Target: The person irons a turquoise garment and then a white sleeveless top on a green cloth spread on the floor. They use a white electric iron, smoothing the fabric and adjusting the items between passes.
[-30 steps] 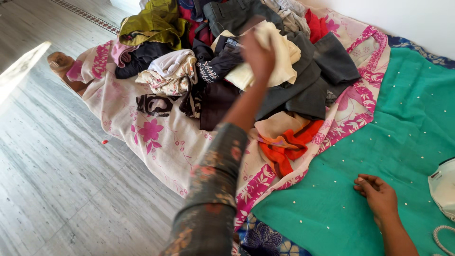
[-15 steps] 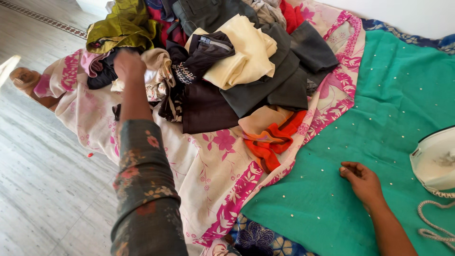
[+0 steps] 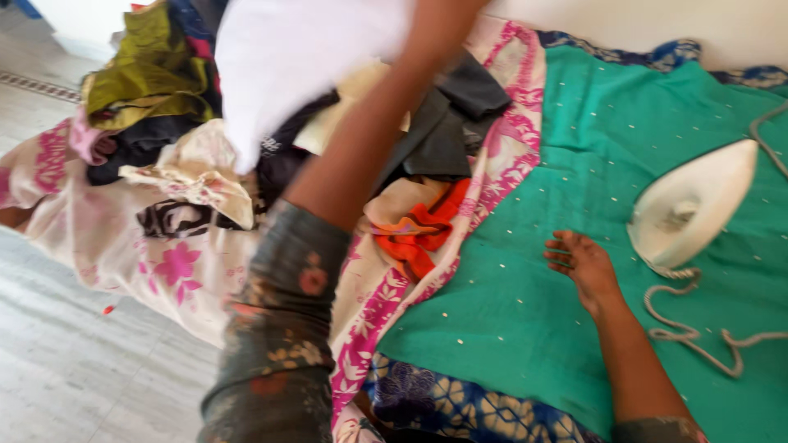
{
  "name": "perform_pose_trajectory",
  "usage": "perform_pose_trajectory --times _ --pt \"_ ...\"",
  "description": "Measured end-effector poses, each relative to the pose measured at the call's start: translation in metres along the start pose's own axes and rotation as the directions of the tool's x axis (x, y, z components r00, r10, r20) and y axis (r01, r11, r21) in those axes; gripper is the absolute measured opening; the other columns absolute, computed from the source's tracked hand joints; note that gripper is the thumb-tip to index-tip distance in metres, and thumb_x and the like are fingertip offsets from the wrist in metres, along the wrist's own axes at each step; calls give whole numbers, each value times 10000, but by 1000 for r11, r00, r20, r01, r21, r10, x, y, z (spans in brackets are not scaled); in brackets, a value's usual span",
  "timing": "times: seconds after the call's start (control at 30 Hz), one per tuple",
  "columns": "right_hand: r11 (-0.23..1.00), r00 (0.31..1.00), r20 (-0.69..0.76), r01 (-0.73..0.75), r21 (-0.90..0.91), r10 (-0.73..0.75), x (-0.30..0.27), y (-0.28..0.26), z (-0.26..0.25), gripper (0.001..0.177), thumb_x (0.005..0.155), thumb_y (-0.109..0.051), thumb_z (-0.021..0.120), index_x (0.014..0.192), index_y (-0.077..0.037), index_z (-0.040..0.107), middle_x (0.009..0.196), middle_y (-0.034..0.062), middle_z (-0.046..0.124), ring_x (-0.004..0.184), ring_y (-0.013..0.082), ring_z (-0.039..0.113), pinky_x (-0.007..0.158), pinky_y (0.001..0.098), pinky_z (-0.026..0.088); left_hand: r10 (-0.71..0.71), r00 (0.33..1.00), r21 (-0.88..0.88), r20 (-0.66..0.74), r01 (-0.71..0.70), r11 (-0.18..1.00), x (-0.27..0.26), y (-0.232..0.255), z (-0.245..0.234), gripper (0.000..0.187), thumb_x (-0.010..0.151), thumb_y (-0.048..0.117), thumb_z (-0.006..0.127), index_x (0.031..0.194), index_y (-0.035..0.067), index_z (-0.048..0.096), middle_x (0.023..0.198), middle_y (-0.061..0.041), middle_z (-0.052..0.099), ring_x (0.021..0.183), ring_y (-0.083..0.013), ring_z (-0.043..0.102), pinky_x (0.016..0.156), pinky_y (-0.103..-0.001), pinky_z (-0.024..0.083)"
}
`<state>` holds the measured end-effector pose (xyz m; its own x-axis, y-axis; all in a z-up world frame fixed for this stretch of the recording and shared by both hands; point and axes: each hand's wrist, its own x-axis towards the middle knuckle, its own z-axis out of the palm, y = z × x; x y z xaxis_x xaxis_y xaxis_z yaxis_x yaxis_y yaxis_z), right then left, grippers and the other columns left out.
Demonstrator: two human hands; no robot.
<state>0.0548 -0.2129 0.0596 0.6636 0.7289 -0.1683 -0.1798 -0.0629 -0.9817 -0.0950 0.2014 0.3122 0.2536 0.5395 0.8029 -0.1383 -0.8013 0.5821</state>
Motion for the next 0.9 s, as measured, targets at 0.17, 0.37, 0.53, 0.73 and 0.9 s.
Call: perform_pose_trajectory --times 0.17,0.37,0.53,0.73,0.9 --pt "867 981 40 -185 462 188 5 -7 -34 779 897 -763 453 1239 -75 579 1157 138 659 1035 307 693 891 474 572 141 742 -267 655 53 962 -165 63 167 259 870 195 714 1094 64 714 971 -88 766 891 -217 741 808 -375 571" --pt "930 966 52 -257 261 252 13 11 -85 504 913 -363 692 1306 -58 610 1253 118 690 1093 272 676 927 445 559 151 457 -365 876 426 828 -352 63 232 267 857 112 700 1117 57 715 976 -91 761 908 -208 733 826 -350 581" --pt "986 978 -206 -5 -165 -30 12 7 -75 624 732 15 727 1330 -42 559 1155 131 702 1017 279 705 892 437 581 -318 857 -141 405 402 905 -369 -6 204 188 904 57 664 1081 99 716 1000 -106 742 945 -254 724 852 -361 560" --pt "304 582 -174 132 -944 -794 -26 -37 -64 677 689 -24 845 1324 6 611 1216 251 671 1080 409 641 868 458 507 -538 797 524 273 346 778 -342 -47 153 303 894 274 698 1185 191 709 1312 -109 601 1311 -324 481 1108 -554 318" --pt "582 891 -178 112 -805 -418 -34 -45 -23 419 840 -259 791 1224 -103 727 1116 113 749 987 285 730 899 385 564 -470 842 689 265 176 704 -336 -38 138 474 845 416 708 1218 126 678 1359 -158 534 1354 -388 368 1099 -686 149"
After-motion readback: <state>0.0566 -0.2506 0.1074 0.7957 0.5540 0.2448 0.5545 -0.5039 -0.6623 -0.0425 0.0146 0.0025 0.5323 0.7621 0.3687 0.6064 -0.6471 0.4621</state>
